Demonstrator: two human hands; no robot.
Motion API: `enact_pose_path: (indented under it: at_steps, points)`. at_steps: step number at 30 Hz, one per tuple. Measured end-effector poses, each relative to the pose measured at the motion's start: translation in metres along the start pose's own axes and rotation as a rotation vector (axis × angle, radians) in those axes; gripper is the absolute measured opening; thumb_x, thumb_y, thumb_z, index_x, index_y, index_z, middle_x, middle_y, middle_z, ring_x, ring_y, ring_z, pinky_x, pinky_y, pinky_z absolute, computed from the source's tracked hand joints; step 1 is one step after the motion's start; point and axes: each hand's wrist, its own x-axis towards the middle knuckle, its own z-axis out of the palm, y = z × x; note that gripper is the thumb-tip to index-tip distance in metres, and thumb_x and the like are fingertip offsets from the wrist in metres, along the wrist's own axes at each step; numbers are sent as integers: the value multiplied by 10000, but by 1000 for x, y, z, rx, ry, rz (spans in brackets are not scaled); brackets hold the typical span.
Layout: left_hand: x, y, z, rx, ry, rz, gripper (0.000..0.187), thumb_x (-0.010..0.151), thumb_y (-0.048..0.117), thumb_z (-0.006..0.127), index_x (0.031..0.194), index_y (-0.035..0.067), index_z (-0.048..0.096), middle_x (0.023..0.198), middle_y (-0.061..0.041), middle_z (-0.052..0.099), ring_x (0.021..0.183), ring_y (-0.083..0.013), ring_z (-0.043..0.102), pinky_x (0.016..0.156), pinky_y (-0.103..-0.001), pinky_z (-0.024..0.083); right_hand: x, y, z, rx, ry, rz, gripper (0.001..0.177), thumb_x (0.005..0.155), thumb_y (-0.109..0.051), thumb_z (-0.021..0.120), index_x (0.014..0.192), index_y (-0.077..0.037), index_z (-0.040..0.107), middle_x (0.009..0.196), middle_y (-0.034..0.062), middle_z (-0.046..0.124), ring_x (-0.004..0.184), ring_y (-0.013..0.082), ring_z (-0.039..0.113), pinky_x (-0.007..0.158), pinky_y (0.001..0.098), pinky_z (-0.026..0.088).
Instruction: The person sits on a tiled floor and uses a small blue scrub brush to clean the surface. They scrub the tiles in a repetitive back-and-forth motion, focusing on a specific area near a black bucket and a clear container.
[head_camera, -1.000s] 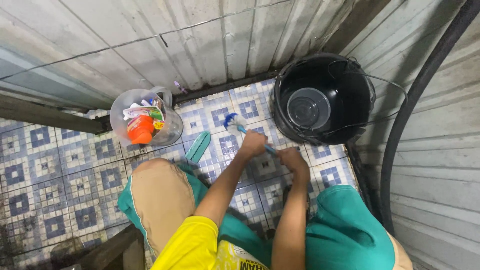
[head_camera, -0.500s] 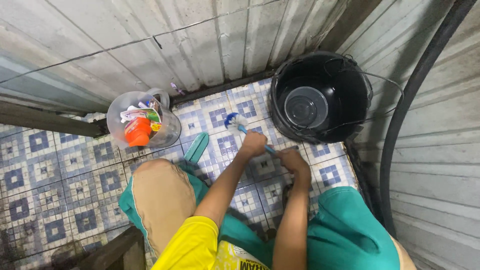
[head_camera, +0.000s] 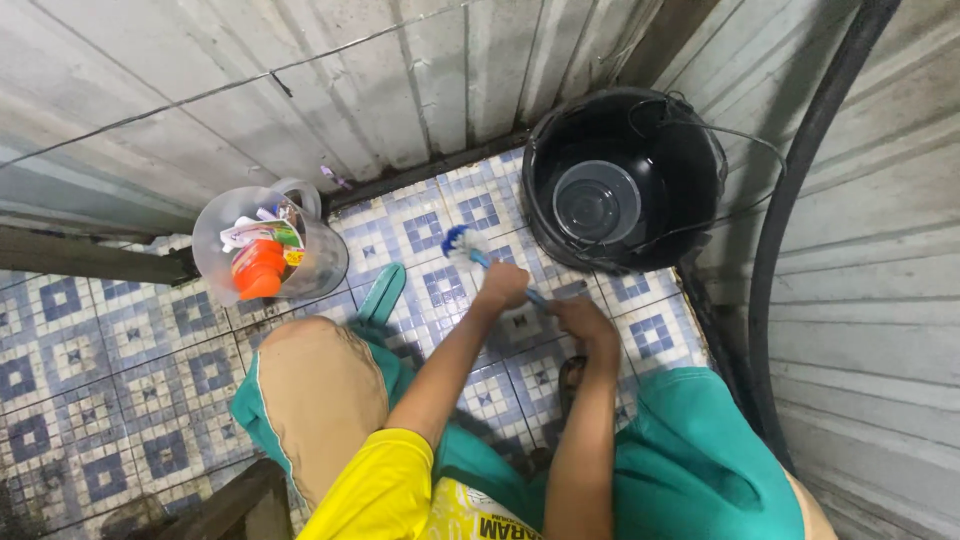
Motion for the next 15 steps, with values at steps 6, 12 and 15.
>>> enact_pose_path:
  at_steps: [6,12,15]
  points:
    - [0,-35,9,-48,3,-86,239,845,209,618,949,92,799,960,-128,798,1043,-342,750,1085,-522,459,-49,-69,27,332,-1,-40,414,938,-257,658,973,153,713,839,263,688,792,300,658,661,472,504]
    - [3,-68,17,100,-78,-93,182,842,269,700,921,155,817,972,-57,810,1070,-277,751,1166,-488,367,-52,-74,69,197,38,14,515,925,-411,607,1178,8,768,1038,291,750,1018,405,711,771,584,534]
    - [-12,-2,-34,31,-100,-19,255,873,272,624,1005,143,799,1054,-78,799,1096,-281,743,1048,-494,497,-26,-26,7,39,57,182,667,902,-596,718,1300,-61,719,1054,220,765,1022,354,742,728,549,590]
